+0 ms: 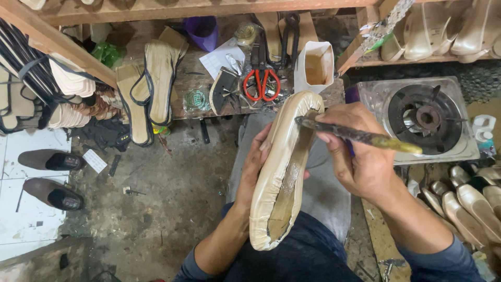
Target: The person applies adhesive to the inner seam of a beige shoe last using a brush, repeatedly dipping the brush into a container of glue. The person works on one last at a time, rotating it to cover the seam, then places it on a shelf and picks up another last to continue the process.
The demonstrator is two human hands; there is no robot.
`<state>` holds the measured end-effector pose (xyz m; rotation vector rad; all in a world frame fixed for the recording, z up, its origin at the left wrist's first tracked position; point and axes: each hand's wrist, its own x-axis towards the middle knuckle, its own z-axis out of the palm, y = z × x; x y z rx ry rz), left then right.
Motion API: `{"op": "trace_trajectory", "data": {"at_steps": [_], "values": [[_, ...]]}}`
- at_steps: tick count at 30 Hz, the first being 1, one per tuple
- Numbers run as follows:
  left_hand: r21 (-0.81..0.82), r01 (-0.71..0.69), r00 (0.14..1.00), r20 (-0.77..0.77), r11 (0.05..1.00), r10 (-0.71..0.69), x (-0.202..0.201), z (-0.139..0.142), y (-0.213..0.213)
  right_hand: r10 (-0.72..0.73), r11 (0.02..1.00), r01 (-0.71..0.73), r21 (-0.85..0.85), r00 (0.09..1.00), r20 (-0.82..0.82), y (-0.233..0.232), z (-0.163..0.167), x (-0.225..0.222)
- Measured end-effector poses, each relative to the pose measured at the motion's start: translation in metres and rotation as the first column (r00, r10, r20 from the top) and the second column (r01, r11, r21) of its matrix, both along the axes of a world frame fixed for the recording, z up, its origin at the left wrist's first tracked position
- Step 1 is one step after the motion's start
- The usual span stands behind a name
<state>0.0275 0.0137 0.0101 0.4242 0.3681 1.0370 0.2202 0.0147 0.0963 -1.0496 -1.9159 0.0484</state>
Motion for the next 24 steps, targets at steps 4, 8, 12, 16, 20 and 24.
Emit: {"op": "trace_trajectory", "data": {"at_steps": [4,8,12,16,20,24], "values": [[0.029,-0.005,0.999,-0.051,1.000,0.007,0.001,0.000,0.000,0.040,0.998,-0.041,-0.040,0.999,-0.020,-0.001,-0.001,-0.002],[0.063,-0.001,0.999,-0.041,0.998,0.003,0.000,-0.004,0.000,0.094,0.990,-0.098,-0.102,0.994,-0.047,-0.011,-0.001,-0.006],[0.011,-0.052,0.993,-0.107,0.999,0.053,-0.001,-0.008,0.003,0.187,0.978,-0.190,-0.084,0.981,-0.042,-0.018,-0.001,-0.010],[0.030,-0.025,0.996,-0.081,0.999,0.027,0.002,-0.007,0.002,0.143,0.986,-0.145,-0.079,0.989,-0.033,-0.011,0.000,-0.007],[0.019,-0.009,0.998,-0.055,1.000,0.010,0.002,-0.003,0.001,0.121,0.992,-0.121,-0.025,0.993,-0.015,-0.007,-0.001,-0.005],[0.019,-0.026,0.998,-0.058,0.999,0.027,0.001,-0.003,0.002,0.239,0.966,-0.241,-0.098,0.970,-0.034,-0.009,-0.001,-0.003]]}}
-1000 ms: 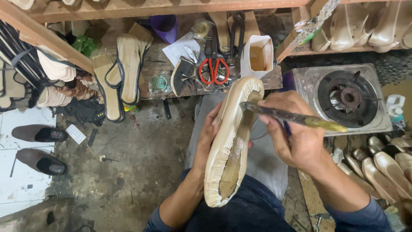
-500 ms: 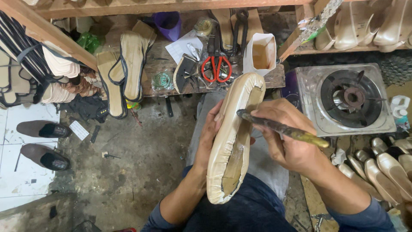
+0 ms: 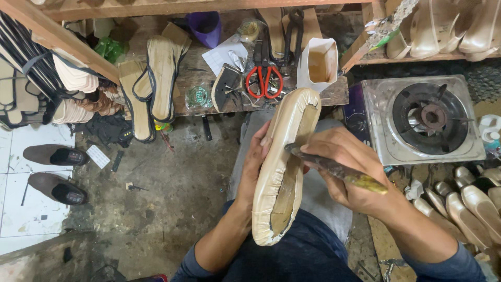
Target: The person applies adhesive to the inner seam of a beige shoe last using a brush, repeatedly dipping the brush into a container of glue. The person works on one last at a time, rotating it to cover the seam, then places it on a shelf and picks up another last to continue the process.
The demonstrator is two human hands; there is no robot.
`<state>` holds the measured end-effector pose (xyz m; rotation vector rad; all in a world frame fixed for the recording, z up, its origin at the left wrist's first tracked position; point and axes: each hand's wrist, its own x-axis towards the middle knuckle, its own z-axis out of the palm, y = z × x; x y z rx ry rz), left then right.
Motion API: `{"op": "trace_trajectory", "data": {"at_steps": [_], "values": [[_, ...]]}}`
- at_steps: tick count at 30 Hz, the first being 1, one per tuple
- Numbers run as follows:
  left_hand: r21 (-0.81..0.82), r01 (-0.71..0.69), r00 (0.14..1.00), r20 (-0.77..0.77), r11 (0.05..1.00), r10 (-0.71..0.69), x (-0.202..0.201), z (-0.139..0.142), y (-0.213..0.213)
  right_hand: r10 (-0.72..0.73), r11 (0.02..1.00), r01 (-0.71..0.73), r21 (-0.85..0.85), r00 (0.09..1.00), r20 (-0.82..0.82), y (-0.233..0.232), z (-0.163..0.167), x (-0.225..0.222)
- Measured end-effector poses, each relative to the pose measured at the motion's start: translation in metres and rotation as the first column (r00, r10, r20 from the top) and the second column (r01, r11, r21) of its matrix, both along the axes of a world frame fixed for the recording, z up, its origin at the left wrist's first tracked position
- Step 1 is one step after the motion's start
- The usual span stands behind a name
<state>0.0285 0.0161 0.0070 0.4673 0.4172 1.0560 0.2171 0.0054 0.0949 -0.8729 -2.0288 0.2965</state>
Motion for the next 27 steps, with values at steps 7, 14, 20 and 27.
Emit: {"op": "trace_trajectory", "data": {"at_steps": [7,14,20,27], "values": [[0.014,-0.025,0.999,-0.046,1.000,0.026,-0.002,-0.012,0.001,0.002,1.000,-0.002,-0.003,0.999,-0.047,-0.002,-0.007,-0.006],[-0.051,0.020,0.997,-0.069,0.999,-0.024,-0.002,-0.009,0.004,-0.261,0.960,0.250,-0.127,0.962,-0.079,0.004,-0.038,0.012],[-0.166,0.169,0.971,0.196,0.972,-0.136,-0.004,-0.015,0.021,0.008,0.994,0.009,0.113,0.989,-0.151,0.000,-0.066,-0.019],[-0.275,0.113,0.994,0.023,0.955,-0.111,-0.012,-0.024,0.026,0.207,0.951,-0.255,-0.177,0.946,-0.250,-0.024,-0.060,-0.019]]}}
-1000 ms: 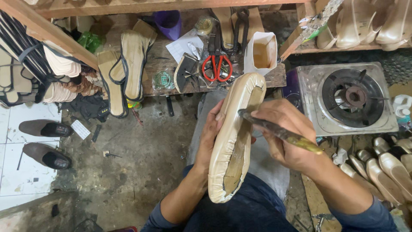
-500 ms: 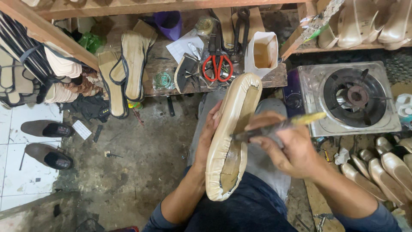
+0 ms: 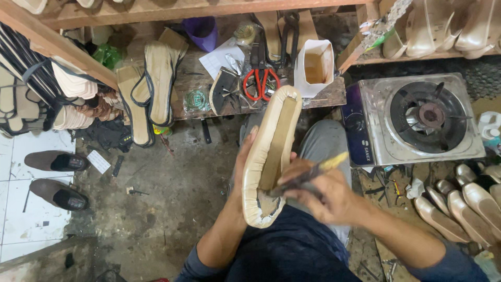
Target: The person applies adhesive to the inner seam of a beige shoe last using a brush, repeatedly dipping the brush into a container of glue. The person works on one last at a time, rotating it to cover the seam, then places it on a shelf and picks up another last to continue the process.
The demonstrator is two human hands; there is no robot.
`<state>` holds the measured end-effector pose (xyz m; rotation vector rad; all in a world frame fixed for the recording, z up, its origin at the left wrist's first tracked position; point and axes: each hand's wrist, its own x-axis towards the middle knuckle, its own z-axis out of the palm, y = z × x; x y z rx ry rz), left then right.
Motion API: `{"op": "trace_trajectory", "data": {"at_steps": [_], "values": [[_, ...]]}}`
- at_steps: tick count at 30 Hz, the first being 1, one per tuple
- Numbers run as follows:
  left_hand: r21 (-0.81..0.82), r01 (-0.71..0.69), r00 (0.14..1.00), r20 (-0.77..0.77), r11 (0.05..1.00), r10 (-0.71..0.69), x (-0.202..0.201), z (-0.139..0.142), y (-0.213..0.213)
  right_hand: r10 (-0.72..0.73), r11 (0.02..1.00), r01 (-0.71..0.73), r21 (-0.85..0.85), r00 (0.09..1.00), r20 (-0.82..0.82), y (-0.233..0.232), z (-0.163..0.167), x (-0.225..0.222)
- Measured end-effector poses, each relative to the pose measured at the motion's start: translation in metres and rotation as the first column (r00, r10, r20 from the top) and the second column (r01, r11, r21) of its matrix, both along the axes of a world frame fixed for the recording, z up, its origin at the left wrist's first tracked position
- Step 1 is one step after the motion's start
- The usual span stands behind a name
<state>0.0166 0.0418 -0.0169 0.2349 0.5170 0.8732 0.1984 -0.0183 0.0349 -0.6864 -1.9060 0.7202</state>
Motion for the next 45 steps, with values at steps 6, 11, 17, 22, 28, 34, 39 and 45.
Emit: {"op": "trace_trajectory", "data": {"at_steps": [6,11,17,22,28,34,39,45], "values": [[0.213,-0.057,0.998,-0.004,0.975,0.060,0.010,-0.005,-0.011,-0.571,0.802,0.531,0.275,0.817,0.087,0.050,-0.001,0.029],[0.142,-0.051,0.988,0.149,0.989,0.029,-0.007,-0.026,0.002,-0.135,0.811,-0.018,0.585,0.967,0.218,0.000,0.010,-0.016],[0.212,-0.049,0.994,0.107,0.976,0.027,-0.011,-0.025,0.006,-0.127,0.944,0.137,0.300,0.990,-0.054,0.004,0.033,-0.003],[0.391,-0.029,0.999,-0.028,0.920,0.043,0.000,0.011,-0.006,-0.622,0.745,0.525,0.412,0.770,0.141,0.010,0.062,0.018],[0.422,-0.022,0.997,-0.057,0.906,0.050,-0.001,0.035,-0.011,-0.556,0.736,0.398,0.548,0.817,0.153,0.018,0.077,0.011],[0.423,-0.021,0.999,-0.034,0.906,0.039,-0.004,0.011,-0.013,-0.420,0.830,0.276,0.485,0.882,0.215,0.015,0.075,0.005],[0.276,0.060,0.994,0.073,0.959,-0.083,-0.010,-0.023,-0.013,-0.278,0.949,0.291,0.122,0.954,-0.115,-0.004,0.064,0.020],[0.257,0.105,0.990,0.064,0.961,-0.125,-0.015,-0.033,-0.026,-0.528,0.826,0.517,-0.225,0.566,-0.633,-0.001,0.033,0.040]]}}
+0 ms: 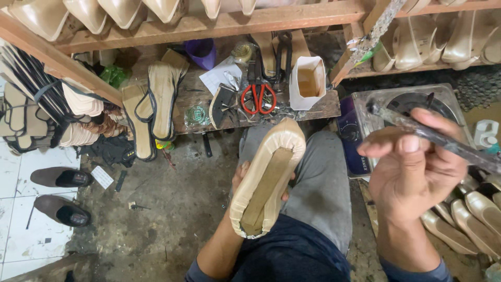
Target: The person applies adhesive to the inner seam of a beige shoe last using a brush, repeatedly dipping the brush into a container of glue. The person works on one last at a time, rotating it to cover the seam, then places it on a shelf and picks up another last to continue the process.
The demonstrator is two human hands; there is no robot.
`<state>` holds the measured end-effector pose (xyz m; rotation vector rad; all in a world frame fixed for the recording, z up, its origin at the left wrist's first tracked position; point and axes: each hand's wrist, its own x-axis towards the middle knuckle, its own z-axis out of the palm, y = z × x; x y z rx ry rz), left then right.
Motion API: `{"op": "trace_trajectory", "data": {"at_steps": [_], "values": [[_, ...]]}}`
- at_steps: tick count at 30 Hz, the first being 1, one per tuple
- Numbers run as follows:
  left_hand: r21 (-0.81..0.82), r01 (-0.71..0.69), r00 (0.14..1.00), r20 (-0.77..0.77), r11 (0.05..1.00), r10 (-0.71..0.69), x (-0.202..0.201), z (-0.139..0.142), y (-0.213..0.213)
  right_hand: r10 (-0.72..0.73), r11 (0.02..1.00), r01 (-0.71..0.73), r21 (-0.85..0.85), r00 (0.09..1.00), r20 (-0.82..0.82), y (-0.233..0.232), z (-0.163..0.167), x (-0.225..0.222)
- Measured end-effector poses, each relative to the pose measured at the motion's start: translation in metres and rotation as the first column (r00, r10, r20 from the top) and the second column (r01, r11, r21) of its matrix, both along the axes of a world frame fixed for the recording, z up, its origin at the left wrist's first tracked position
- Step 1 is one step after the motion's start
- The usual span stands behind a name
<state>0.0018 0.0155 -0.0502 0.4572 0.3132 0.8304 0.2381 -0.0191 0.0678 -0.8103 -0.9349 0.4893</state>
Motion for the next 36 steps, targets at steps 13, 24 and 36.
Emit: {"op": "trace_trajectory", "data": {"at_steps": [13,24,36], "values": [[0.024,-0.047,0.999,-0.003,0.999,0.048,0.009,0.013,0.004,0.157,0.947,-0.103,0.303,0.975,-0.160,-0.020,0.017,-0.001],[0.031,-0.469,0.883,0.047,0.883,0.467,0.058,0.015,0.011,0.384,0.921,-0.311,0.235,0.620,-0.684,0.050,-0.150,-0.017],[0.196,-0.111,0.987,-0.092,0.974,0.131,0.045,0.019,0.007,0.438,0.891,-0.372,0.260,0.554,-0.708,0.053,-0.114,0.061]]}}
